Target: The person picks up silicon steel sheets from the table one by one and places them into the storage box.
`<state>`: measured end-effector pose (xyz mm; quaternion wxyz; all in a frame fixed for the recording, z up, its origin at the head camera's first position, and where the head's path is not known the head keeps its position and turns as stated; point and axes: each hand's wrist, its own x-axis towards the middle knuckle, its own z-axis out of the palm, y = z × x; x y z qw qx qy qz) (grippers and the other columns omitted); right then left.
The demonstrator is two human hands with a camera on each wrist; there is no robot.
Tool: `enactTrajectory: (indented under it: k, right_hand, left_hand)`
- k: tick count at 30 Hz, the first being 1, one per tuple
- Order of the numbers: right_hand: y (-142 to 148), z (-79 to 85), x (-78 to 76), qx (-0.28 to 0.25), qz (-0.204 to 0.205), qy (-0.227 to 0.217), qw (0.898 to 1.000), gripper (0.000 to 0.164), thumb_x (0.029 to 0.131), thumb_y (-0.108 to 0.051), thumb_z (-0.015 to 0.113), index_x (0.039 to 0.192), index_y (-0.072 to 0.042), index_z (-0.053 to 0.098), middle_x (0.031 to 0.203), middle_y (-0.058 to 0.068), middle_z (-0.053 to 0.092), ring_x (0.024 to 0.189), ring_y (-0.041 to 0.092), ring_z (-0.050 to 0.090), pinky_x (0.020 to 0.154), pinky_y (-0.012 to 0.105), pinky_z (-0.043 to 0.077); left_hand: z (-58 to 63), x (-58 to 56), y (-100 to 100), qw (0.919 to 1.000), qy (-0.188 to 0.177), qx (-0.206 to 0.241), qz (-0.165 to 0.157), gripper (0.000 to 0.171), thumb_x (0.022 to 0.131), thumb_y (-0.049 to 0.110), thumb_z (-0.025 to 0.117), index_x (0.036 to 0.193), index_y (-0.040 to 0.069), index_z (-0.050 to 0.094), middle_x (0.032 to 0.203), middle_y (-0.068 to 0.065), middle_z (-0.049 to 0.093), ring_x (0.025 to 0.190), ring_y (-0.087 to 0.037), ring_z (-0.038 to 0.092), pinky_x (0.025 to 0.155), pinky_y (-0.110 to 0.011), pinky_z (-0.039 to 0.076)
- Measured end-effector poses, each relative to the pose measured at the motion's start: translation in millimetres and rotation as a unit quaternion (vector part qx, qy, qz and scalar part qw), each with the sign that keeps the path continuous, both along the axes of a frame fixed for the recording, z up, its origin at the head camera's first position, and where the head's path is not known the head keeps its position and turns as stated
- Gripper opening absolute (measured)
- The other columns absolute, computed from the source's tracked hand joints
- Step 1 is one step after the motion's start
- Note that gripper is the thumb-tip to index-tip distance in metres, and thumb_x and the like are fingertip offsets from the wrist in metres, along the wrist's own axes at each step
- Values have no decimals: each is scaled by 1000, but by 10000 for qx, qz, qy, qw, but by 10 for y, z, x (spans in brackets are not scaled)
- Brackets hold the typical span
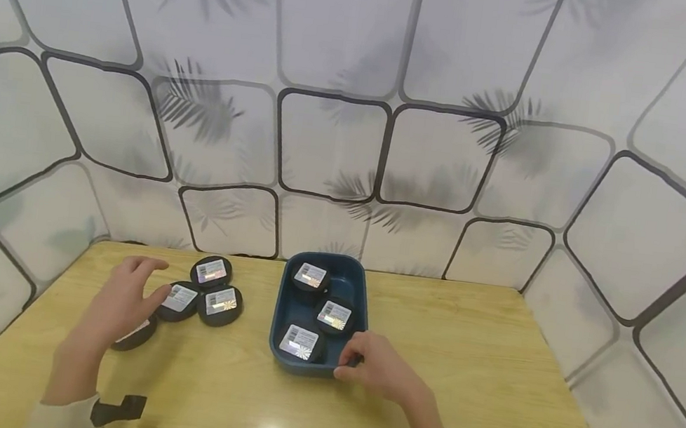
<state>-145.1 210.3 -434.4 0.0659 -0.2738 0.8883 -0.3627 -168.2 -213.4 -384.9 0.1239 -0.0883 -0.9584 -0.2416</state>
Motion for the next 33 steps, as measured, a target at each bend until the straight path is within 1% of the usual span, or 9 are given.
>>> enactTrajectory:
  k: [5, 9, 14, 17, 21, 27, 33]
  right_hand:
    - [8, -16, 2, 38, -53, -41, 10000, 9, 85, -22, 79, 80, -23, 71, 81, -14, 59, 77, 6, 51, 67, 24, 45]
    - [6, -18, 4, 22, -117, -111, 9999, 10, 85, -22, 79, 81, -22, 71, 81, -13, 59, 77, 9, 52, 66, 24, 45]
    - [5, -25, -1, 57, -87, -164, 9998, 9, 85, -22, 79, 82, -21, 71, 81, -13, 59, 77, 9, 52, 66, 24, 45]
    - [-4, -25, -12, 26, -51, -121, 9999, 10, 85, -21, 80, 81, -21, 70, 81, -13, 59, 76, 7, 52, 66, 25, 46]
    - [-11, -10, -18, 7, 10, -43, 10000, 10, 85, -23, 79, 81, -23, 70, 81, -14, 59, 77, 10, 53, 67, 25, 46]
    - [1, 0, 4, 29, -52, -104, 9999, 9, 86, -23, 79, 83, -22, 70, 81, -13, 59, 77, 14, 54, 66, 25, 45]
    - [2, 11, 8, 79, -62, -77, 9999, 10, 85, -22, 79, 83, -22, 69, 81, -14, 59, 77, 9, 53, 67, 24, 46]
  left_hand:
    - [-39, -32, -79, 9997, -203, -36, 113, 44, 95, 14, 60, 132, -7, 50, 129, -37, 41, 114, -56, 41, 90, -66, 39]
    - [-58, -61, -104, 9987, -487, -63, 148, 47, 97, 16, 59, 136, -6, 46, 133, -38, 37, 116, -55, 39, 89, -67, 40]
    - [-98, -61, -123, 9971, -723, -99, 198, 50, 96, 16, 59, 138, -6, 43, 135, -38, 35, 118, -55, 37, 90, -68, 40]
    - [-106, -63, -156, 9971, -728, -93, 186, 51, 96, 16, 59, 139, -7, 42, 135, -39, 34, 118, -58, 37, 90, -68, 39]
    - [-82, -69, -202, 9979, -616, -63, 212, 52, 97, 16, 59, 139, -8, 41, 133, -41, 34, 117, -60, 36, 90, -68, 37]
    - [-58, -75, -203, 9974, -698, -34, 201, 54, 97, 17, 59, 141, -8, 39, 135, -42, 32, 119, -60, 33, 91, -69, 37]
    - [-96, -57, -183, 9965, -807, 52, 228, 55, 97, 17, 57, 142, -8, 37, 136, -42, 31, 120, -59, 32, 92, -69, 37]
